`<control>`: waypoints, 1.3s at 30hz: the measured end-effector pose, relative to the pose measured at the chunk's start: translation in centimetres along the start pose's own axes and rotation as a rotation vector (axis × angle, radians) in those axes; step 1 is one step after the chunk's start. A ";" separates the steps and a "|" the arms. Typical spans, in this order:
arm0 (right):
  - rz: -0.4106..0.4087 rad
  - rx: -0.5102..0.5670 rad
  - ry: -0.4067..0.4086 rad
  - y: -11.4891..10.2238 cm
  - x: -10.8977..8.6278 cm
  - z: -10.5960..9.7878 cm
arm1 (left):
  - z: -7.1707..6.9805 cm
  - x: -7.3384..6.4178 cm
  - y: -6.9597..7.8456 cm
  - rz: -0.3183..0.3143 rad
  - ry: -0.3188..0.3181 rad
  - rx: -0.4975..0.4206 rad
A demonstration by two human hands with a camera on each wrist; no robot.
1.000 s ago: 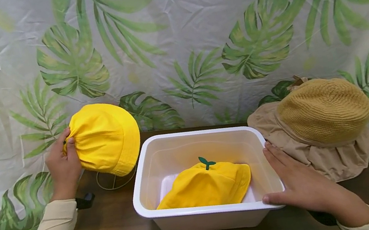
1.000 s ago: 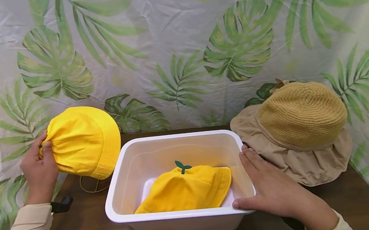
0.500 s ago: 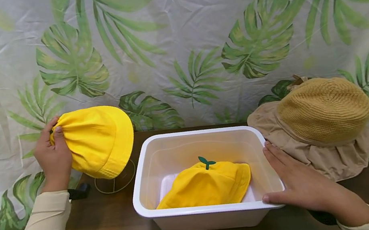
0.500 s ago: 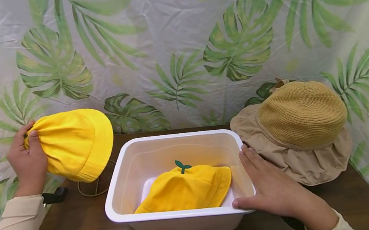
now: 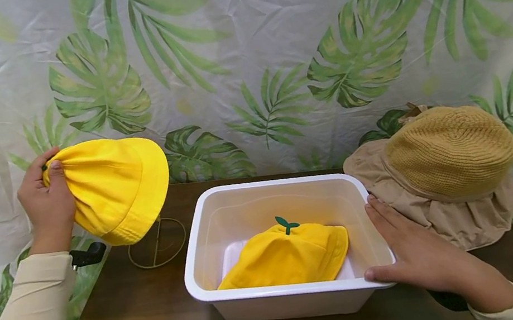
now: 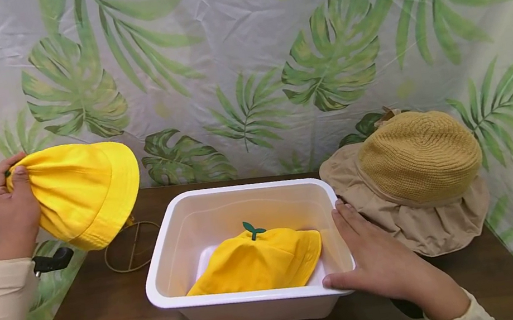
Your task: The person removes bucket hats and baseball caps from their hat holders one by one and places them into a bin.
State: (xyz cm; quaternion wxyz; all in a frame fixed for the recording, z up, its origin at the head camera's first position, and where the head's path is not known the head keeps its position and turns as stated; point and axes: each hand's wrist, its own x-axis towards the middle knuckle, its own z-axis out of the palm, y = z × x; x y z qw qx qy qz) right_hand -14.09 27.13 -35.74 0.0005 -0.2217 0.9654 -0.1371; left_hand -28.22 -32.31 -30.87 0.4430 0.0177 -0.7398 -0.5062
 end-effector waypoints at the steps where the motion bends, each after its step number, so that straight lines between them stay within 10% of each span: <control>1: -0.002 0.001 0.003 0.0 0.0 0.0 | 0.0 0.1 0.1 -0.006 -0.006 -0.006; 8: -0.001 0.004 -0.002 0.0 0.0 0.0 | -0.1 0.3 0.7 -0.003 0.022 -0.026; 21: -0.013 -0.004 0.000 0.0 0.1 0.0 | -0.9 -0.1 3.7 0.217 0.017 0.076; 39: -0.007 0.003 0.012 -0.1 0.1 0.1 | -0.1 1.4 8.7 0.484 -0.350 0.072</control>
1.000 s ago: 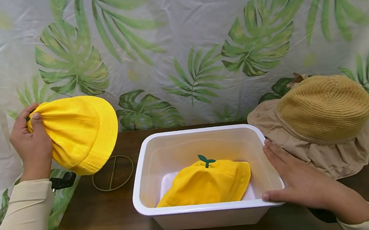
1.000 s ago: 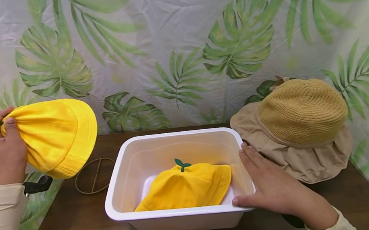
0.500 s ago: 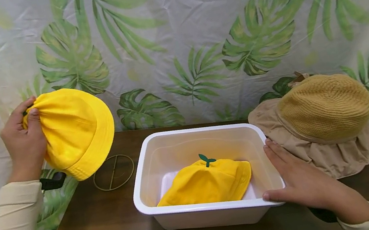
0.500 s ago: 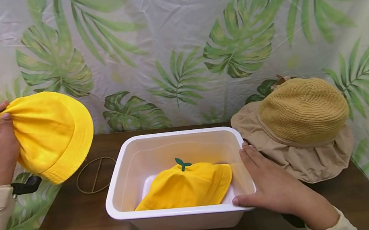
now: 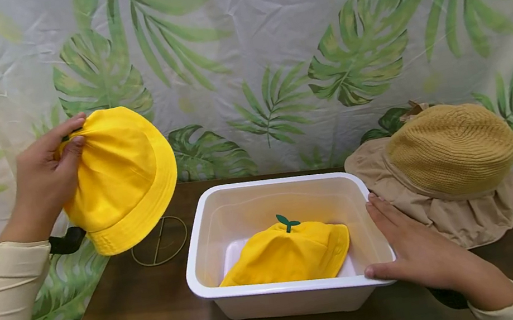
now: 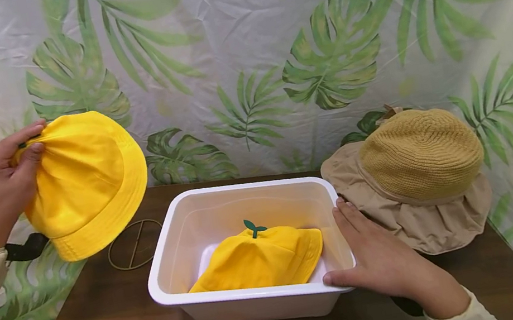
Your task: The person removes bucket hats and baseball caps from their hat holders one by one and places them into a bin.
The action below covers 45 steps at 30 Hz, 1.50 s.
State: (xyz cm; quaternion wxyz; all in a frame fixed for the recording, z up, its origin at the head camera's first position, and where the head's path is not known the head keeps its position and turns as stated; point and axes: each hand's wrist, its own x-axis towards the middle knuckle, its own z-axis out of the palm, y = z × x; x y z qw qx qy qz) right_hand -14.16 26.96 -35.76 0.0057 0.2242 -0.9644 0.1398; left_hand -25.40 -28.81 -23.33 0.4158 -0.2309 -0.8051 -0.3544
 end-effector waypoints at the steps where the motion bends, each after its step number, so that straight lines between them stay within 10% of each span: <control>1: 0.002 0.001 -0.001 0.0 0.0 0.0 | 0.2 0.3 0.2 0.019 -0.013 -0.010; 12: -0.005 0.003 -0.004 0.2 -0.1 -0.1 | 3.5 2.8 3.6 0.303 -0.172 -0.092; 29: 0.004 -0.005 0.001 0.2 -0.1 -0.1 | 11.6 2.5 9.8 0.652 -0.503 -0.351; 45: -0.001 -0.014 -0.003 0.1 -0.1 0.0 | 15.9 0.1 14.6 0.774 -0.717 -0.575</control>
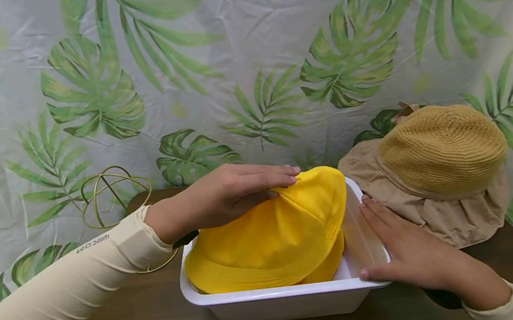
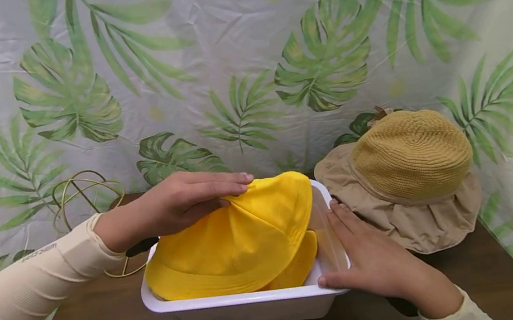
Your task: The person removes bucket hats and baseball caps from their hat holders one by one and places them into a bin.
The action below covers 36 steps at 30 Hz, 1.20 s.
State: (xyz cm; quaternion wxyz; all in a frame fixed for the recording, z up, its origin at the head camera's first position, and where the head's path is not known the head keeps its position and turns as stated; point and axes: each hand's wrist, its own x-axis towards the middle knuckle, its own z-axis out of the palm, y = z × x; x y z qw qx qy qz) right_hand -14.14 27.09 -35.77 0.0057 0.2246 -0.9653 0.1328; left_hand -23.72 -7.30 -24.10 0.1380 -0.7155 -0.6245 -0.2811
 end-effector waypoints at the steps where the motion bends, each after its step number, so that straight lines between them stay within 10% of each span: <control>1: 0.000 0.002 -0.003 0.0 0.0 0.0 | 0.4 0.0 -0.1 -0.005 -0.016 -0.012; 20: -0.004 0.016 0.015 -0.2 0.0 -0.3 | 5.5 -1.2 -2.3 -0.129 -0.221 -0.102; 30: -0.010 0.010 0.024 -0.2 -0.2 0.0 | 7.4 -2.9 -4.0 -0.600 -0.508 -0.212; 36: -0.014 0.004 0.026 0.0 -0.2 0.1 | 8.5 -3.6 -4.7 -0.648 -0.581 -0.170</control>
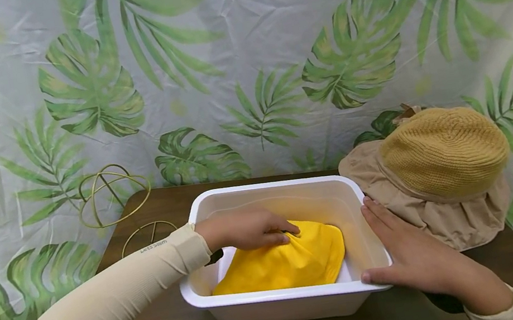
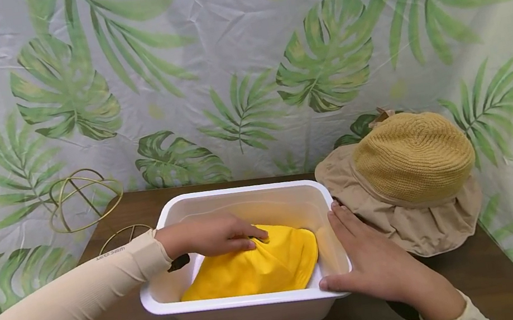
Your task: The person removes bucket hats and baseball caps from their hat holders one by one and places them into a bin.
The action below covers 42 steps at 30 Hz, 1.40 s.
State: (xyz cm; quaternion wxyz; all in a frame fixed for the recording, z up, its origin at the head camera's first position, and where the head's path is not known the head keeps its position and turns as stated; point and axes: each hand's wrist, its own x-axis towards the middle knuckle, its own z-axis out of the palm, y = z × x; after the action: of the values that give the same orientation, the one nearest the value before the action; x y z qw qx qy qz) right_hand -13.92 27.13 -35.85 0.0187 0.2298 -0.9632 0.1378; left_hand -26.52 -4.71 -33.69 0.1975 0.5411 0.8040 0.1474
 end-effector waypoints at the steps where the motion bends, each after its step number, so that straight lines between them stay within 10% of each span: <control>1: 0.003 -0.001 -0.004 0.0 0.0 0.0 | 0.1 0.0 0.0 0.008 0.003 0.008; 12: 0.005 -0.001 -0.010 -0.2 0.2 0.0 | -1.3 -1.8 0.8 -0.055 0.097 0.032; 23: -0.020 -0.016 0.001 -0.3 0.2 0.3 | -2.8 -9.1 1.8 -0.123 0.289 0.235; 33: -0.014 -0.034 -0.001 -0.6 0.1 0.2 | 2.3 -15.5 2.6 -0.415 0.538 0.305; 42: -0.002 -0.027 -0.005 -0.2 0.3 0.0 | 6.8 -16.0 2.2 -0.542 0.619 0.170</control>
State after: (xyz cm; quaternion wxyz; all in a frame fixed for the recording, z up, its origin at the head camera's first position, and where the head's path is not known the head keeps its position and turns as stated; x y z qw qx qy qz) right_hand -14.05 26.81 -35.77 0.0192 0.2309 -0.9648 0.1244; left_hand -16.14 -18.60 -36.18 -0.0670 0.2546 0.9480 0.1787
